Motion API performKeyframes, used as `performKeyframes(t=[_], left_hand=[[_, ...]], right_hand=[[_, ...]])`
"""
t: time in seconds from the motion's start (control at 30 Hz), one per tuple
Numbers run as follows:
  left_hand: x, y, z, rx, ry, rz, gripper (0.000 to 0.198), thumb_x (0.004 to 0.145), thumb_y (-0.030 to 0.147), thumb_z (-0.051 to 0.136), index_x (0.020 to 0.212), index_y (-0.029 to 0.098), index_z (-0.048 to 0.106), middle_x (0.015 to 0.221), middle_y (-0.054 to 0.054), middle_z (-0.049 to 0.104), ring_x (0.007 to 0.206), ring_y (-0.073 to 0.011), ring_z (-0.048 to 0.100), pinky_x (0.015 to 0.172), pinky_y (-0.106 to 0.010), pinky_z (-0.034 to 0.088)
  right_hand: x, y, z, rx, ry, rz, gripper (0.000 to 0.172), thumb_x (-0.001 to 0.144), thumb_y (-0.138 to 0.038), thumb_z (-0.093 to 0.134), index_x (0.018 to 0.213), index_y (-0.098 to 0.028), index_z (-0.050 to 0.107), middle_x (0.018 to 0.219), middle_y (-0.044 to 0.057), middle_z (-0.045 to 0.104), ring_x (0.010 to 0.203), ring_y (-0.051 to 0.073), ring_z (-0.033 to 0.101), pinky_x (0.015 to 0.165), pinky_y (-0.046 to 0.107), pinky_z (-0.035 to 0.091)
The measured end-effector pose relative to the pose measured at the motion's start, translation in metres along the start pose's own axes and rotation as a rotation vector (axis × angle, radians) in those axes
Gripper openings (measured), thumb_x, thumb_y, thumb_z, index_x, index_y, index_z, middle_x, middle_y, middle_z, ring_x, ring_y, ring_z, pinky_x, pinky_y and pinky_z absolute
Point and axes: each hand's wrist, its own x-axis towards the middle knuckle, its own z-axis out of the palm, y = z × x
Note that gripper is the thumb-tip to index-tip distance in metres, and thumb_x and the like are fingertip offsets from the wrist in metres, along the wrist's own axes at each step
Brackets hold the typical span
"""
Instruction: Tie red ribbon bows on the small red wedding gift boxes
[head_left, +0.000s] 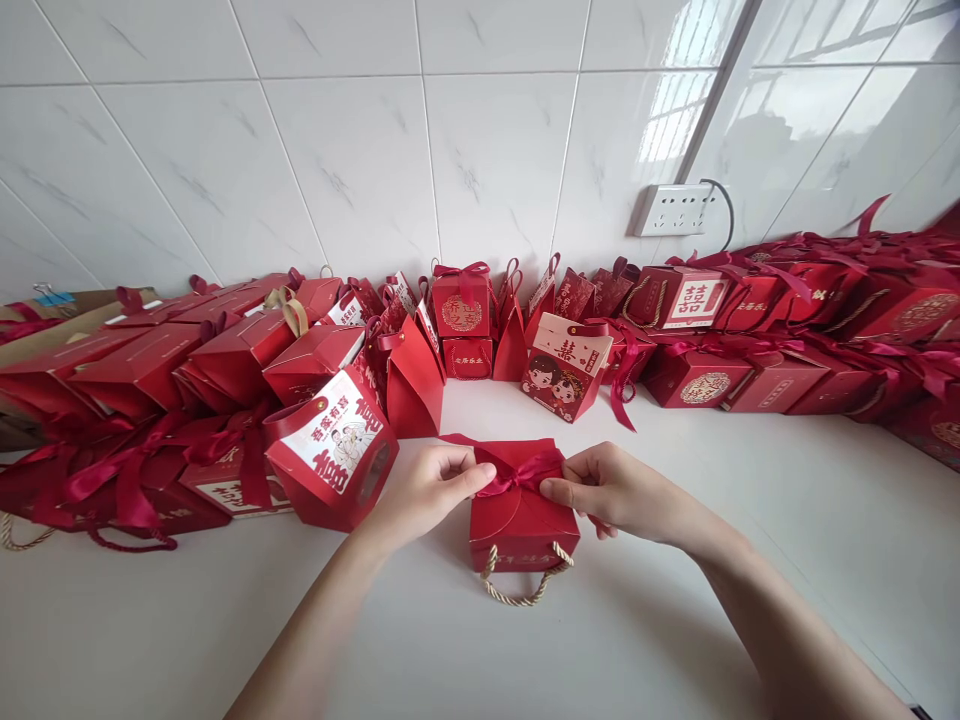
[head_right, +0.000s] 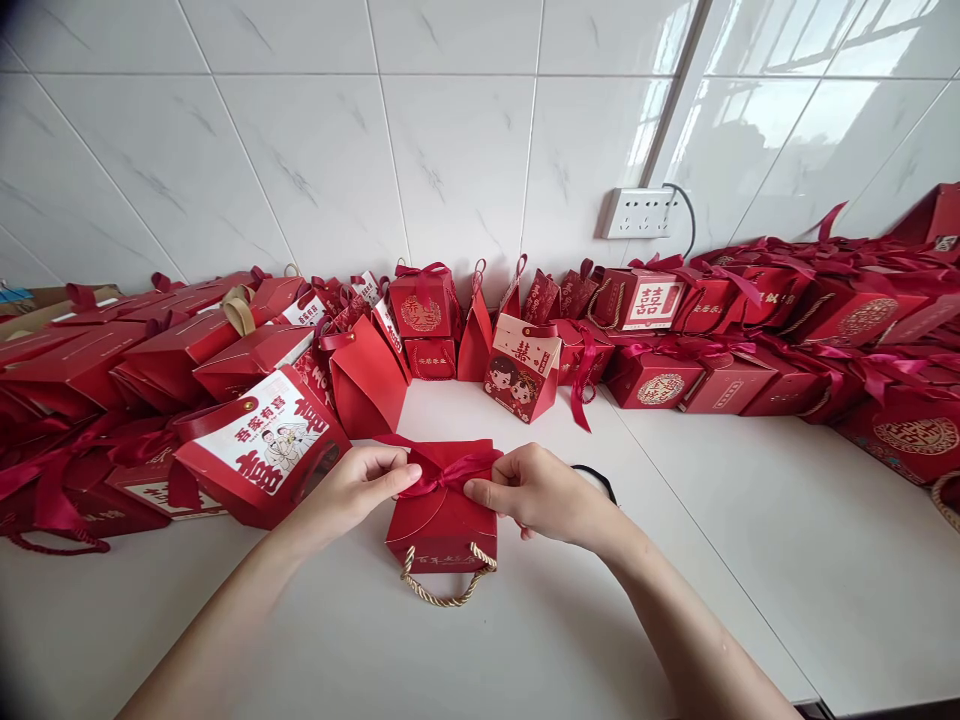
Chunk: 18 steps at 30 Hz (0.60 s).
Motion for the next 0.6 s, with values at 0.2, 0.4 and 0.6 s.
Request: performKeyframes(t=[0.2,0.4,0.6], left_hand=[[-0.0005,0.0005,0.0009,-0.037,-0.016,-0.017,0.044,0.082,0.048,0.054,0.057,0.019,0.033,0.060,0.005,0.028,0.058,-0.0112,0.028,0.056,-0.025,0.021],[-0.0009,0.0000,0.0006,-0.002,0.004,-0.002,0.044,0.082,0.047,0.054,0.057,0.018,0.032,0.059,0.005,0.027,0.059,-0.0110,0.028,0.056,-0.026,0.021],[0.0001,0.0001,-0.0010,-0.038,-0.046,-0.021,0.043,0.082,0.045,0.052,0.057,0.019,0.029,0.060,0.005,0.025,0.058,-0.0104,0.025,0.054,-0.026,0.019]], right_hand=[[-0.0029,0.0028,-0.0017,0.018,-0.044,-0.096,0.037,0.086,-0.042,0.047,0.058,-0.019,0.040,0.055,-0.003,0.046,0.050,0.010,0.050,0.048,0.022,0.038],[-0.0012,0.0037,-0.0026,0.113,-0.059,-0.094,0.030,0.081,-0.030,0.049,0.055,-0.019,0.040,0.051,-0.004,0.048,0.048,0.010,0.051,0.048,0.022,0.037],[-0.0016,-0.0028,-0.0056,0.193,-0.100,-0.068,0.024,0.074,-0.024,0.049,0.051,-0.018,0.048,0.047,-0.002,0.058,0.044,0.009,0.051,0.047,0.022,0.035]])
